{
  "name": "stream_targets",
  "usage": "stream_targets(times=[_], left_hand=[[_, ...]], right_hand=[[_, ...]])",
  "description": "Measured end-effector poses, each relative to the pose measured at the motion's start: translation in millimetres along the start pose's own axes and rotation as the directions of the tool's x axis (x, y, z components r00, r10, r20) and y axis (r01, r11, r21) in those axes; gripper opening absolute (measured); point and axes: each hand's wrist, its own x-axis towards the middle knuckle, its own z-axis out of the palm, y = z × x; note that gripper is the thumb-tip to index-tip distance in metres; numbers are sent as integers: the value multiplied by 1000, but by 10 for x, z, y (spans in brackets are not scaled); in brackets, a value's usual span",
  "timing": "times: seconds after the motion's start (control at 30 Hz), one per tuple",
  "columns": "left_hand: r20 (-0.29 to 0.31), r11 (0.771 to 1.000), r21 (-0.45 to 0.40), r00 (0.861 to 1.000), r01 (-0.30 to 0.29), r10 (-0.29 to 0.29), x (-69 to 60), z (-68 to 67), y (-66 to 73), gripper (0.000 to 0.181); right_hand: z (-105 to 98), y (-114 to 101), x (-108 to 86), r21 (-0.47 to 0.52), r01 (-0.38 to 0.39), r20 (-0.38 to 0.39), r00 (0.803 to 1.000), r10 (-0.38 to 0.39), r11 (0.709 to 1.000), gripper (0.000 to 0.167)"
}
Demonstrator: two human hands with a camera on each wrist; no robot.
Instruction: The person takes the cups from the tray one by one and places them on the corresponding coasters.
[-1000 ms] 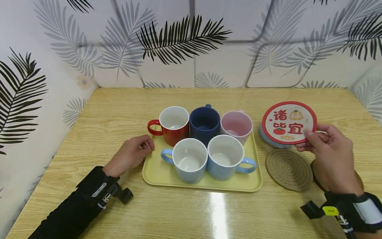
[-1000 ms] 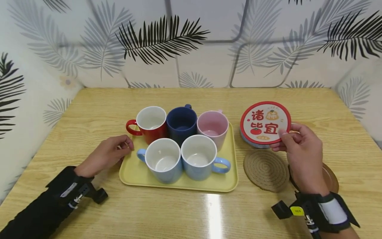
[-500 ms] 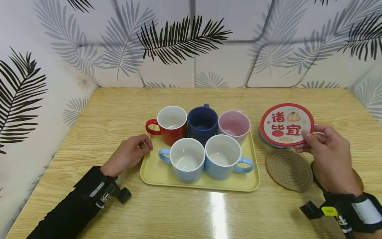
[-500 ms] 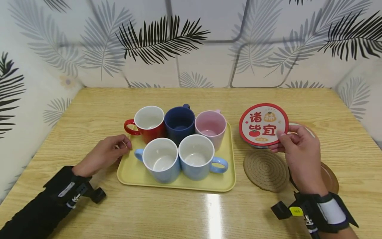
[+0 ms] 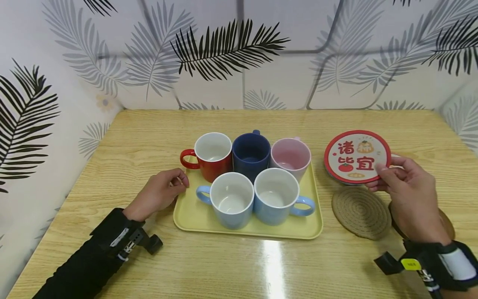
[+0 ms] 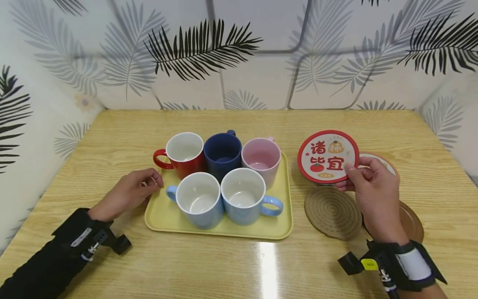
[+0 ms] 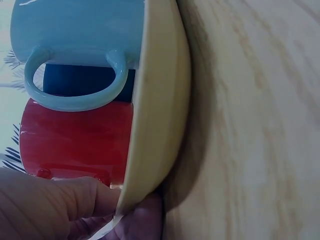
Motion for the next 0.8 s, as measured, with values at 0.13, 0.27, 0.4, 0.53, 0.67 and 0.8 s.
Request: stream_targets(times=[0.13, 0.27, 0.4, 0.53, 0.67, 0.8], left_hand=[[3, 1000, -3, 1000, 5, -5, -3, -1, -10, 6], [3, 1000, -7, 1000, 3, -3, -6, -6, -16, 6], [-1, 1000, -3, 1000, -9, 9, -16, -17, -27, 6], [-4, 1000, -3, 1000, -17, 17, -20, -24, -50, 8], [-3, 1000, -13, 1000, -16, 16, -21, -29, -66, 9], [-4, 1000, -16, 1000, -16, 16, -29, -36, -67, 9]], right_hand=[[6, 5, -5, -39, 2, -4, 1000, -2, 999, 22], [10, 4, -4, -36, 4, -4, 1000, -4, 999, 21], [12, -1, -3, -32, 3, -1, 1000, -3, 999, 20], [23, -3, -6, -27, 2, 5, 1000, -2, 1000, 20], [31, -2, -8, -19, 6, 10, 1000, -6, 1000, 20], [30, 12, -3, -18, 14, 14, 1000, -14, 1000, 20]])
